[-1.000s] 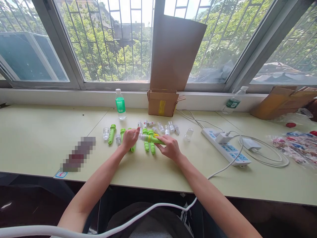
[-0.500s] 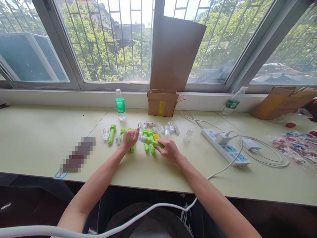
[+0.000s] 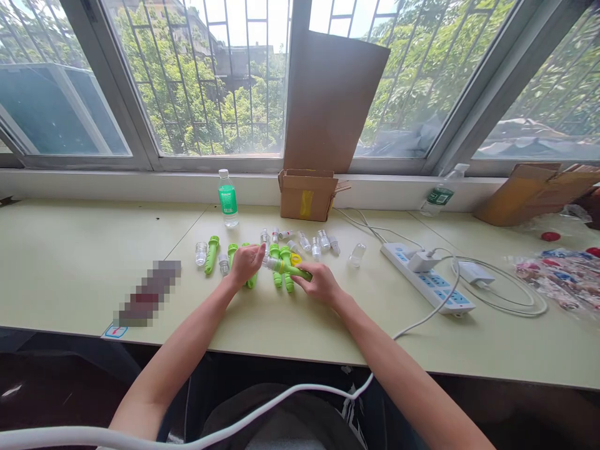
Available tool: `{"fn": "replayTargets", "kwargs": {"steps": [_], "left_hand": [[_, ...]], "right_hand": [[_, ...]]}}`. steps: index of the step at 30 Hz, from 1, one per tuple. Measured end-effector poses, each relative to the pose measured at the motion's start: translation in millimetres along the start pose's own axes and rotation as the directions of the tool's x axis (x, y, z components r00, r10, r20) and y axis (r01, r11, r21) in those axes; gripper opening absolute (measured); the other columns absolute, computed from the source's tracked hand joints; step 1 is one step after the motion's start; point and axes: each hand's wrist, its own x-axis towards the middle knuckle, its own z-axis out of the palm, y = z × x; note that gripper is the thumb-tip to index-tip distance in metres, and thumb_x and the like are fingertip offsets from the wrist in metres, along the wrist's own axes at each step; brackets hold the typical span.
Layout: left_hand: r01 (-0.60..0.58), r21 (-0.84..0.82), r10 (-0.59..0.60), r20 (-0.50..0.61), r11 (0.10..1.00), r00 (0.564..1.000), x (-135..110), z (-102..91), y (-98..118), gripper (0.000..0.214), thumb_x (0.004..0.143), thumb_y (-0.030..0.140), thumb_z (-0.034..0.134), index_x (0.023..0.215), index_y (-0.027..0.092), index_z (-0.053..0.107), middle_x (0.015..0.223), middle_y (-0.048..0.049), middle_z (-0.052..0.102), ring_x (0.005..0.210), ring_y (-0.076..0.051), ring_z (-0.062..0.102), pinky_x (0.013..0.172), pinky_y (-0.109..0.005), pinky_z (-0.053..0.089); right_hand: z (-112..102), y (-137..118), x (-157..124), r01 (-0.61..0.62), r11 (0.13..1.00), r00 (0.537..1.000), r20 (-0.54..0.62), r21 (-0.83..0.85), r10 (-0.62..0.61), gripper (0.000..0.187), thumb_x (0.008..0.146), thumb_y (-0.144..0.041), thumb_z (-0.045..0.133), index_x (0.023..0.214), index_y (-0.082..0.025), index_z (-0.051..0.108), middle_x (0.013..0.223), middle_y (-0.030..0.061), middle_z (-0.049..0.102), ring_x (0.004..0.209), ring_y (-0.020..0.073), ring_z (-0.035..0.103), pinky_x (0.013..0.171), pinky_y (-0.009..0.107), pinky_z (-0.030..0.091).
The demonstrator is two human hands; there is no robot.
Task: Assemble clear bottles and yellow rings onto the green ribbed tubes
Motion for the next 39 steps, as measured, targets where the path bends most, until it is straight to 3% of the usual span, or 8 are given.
{"fn": "replayTargets", "kwargs": {"steps": [7,17,23,28,33,39], "left_hand": [[0.006,0.062,-0.005,-0.020,0.998,1.000,0.2,-2.8,5.1,0.047,0.092,0.041,0.037,0.051,0.018,0.031,0.049,0.0013,0.032,0.045,-0.011,0.027,0.049,-0.026,0.020],[0.043,0.030,-0.043,-0.005,0.999,0.999,-0.5,-3.8,8.1,0.043,0.093,0.043,0.036,0.056,0.019,0.036,0.049,0.0021,0.035,0.044,-0.011,0.031,0.048,-0.026,0.021],[0.032,0.029,-0.032,0.004,0.999,0.999,-0.2,-2.7,6.5,0.051,0.092,0.042,0.037,0.048,0.018,0.029,0.045,0.0017,0.026,0.043,-0.011,0.024,0.047,-0.027,0.018],[0.047,0.060,-0.042,-0.071,0.997,0.997,-0.5,-0.4,3.8,0.055,0.092,0.041,0.036,0.043,0.018,0.025,0.041,0.0019,0.022,0.040,-0.010,0.019,0.046,-0.028,0.016],[-0.002,0.112,0.013,-0.095,0.994,0.995,-1.9,1.4,1.1,0.055,0.093,0.036,0.034,0.042,0.017,0.022,0.040,0.0027,0.020,0.038,-0.008,0.017,0.045,-0.028,0.014],[-0.137,0.197,0.166,-0.136,0.971,0.977,-4.0,-0.2,1.7,0.052,0.093,0.025,0.034,0.043,0.016,0.023,0.041,0.0041,0.017,0.037,-0.007,0.014,0.043,-0.027,0.013]], "right_hand": [[5.8,7.5,1.5,-0.033,0.999,0.998,-0.047,0.028,0.035,0.021,0.076,-0.034,0.063,0.092,-0.021,0.064,0.089,0.0055,0.070,0.070,0.0189,0.062,0.062,0.029,0.043],[7.9,10.3,1.8,0.022,0.994,0.991,-0.132,-0.108,-0.037,0.018,0.080,-0.031,0.060,0.094,-0.021,0.062,0.091,0.0067,0.068,0.079,0.0197,0.062,0.061,0.027,0.041],[3.6,4.9,0.7,0.060,0.988,0.993,-0.088,-0.143,-0.073,0.020,0.083,-0.038,0.057,0.096,-0.023,0.063,0.089,0.0067,0.065,0.072,0.0171,0.058,0.059,0.025,0.038],[0.6,-0.3,0.3,0.095,0.984,0.994,-0.043,-0.149,-0.103,0.021,0.085,-0.039,0.056,0.092,-0.022,0.065,0.084,0.0068,0.064,0.069,0.0164,0.056,0.057,0.025,0.035],[-2.8,-5.3,1.3,0.062,0.998,0.998,-0.011,-0.024,-0.062,0.022,0.084,-0.039,0.056,0.085,-0.020,0.067,0.080,0.0059,0.064,0.067,0.0162,0.055,0.057,0.025,0.035],[-5.5,-4.9,4.7,-0.029,0.976,0.998,0.063,0.218,0.015,0.035,0.083,-0.048,0.054,0.075,-0.018,0.069,0.064,0.0039,0.058,0.061,0.0160,0.051,0.054,0.026,0.033]]}}
